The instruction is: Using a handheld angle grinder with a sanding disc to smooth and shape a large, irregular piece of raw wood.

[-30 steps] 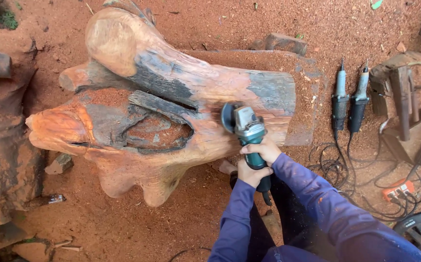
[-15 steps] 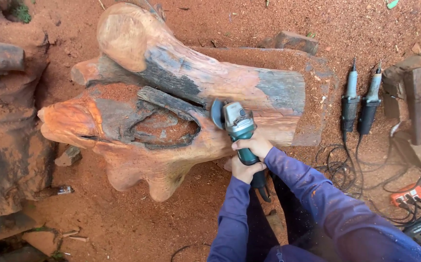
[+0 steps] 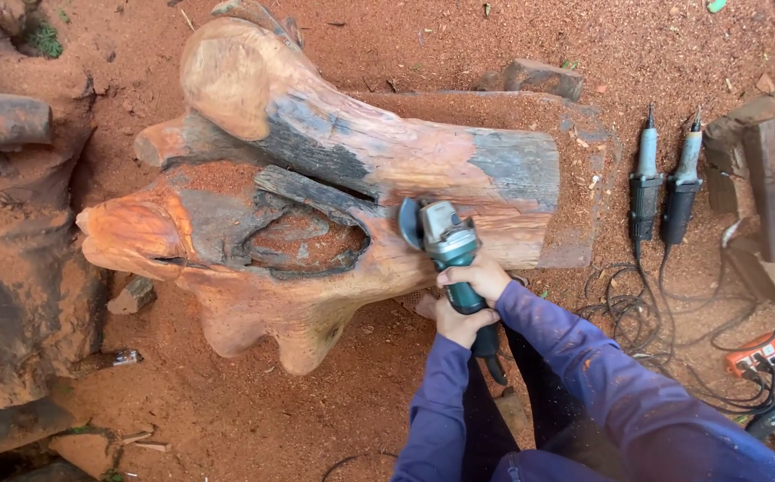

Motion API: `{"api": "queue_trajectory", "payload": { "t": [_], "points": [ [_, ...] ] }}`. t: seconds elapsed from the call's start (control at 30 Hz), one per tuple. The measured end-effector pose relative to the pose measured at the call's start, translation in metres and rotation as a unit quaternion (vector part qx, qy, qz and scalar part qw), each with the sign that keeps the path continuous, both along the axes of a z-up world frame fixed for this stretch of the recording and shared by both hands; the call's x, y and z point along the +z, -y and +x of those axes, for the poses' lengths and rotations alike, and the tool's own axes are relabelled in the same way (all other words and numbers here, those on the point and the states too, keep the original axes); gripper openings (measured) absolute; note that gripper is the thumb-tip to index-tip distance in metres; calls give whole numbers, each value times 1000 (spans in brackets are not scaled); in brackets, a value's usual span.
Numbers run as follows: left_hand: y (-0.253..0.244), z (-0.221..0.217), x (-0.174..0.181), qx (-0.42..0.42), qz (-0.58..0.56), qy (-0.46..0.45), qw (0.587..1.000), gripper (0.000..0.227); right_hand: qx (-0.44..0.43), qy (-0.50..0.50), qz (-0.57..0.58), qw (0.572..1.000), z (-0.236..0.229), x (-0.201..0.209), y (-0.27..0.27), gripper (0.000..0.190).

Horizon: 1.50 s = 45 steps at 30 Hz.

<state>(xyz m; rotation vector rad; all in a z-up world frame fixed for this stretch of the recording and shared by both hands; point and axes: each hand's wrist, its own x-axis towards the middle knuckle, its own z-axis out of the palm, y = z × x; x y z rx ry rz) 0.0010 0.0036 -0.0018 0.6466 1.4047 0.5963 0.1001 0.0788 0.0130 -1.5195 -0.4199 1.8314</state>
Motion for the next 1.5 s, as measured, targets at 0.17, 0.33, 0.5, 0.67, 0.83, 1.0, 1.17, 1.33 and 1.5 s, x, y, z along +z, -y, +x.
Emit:
{"api": "queue_trajectory", "payload": {
  "t": [0.17, 0.33, 0.5, 0.67, 0.83, 1.0, 1.17, 1.33, 1.5],
  "points": [
    [-18, 17, 21, -43, -6, 34, 998, 42, -74, 37, -4, 997, 19, -1, 13, 39],
    [-34, 6, 34, -47, -4, 57, 997, 42, -100, 47, 2, 994, 12, 10, 1, 45],
    [-34, -28, 15, -6, 8, -5, 1000, 39, -33, -36, 56, 997, -21, 30, -41, 39],
    [-30, -49, -4, 54, 7, -14, 998, 44, -15, -67, 70, 995, -47, 13, -50, 26],
    [-32, -37, 2, 34, 12, -9, 999, 45, -27, -55, 58, 996, -31, 23, -48, 29],
    [-48, -11, 31, -17, 0, -4, 1000, 45, -40, -16, 54, 998, -6, 15, -36, 24],
    [-62, -4, 46, -34, -5, 2, 999, 41, -72, 4, 51, 996, 4, 26, -43, 27],
    [-62, 10, 36, -71, -16, 31, 997, 41, -109, 63, 6, 992, 11, 38, -34, 36],
    [-40, -1, 13, -30, 6, 33, 999, 42, -73, 52, 25, 996, 4, 5, -24, 39]
  ]
}}
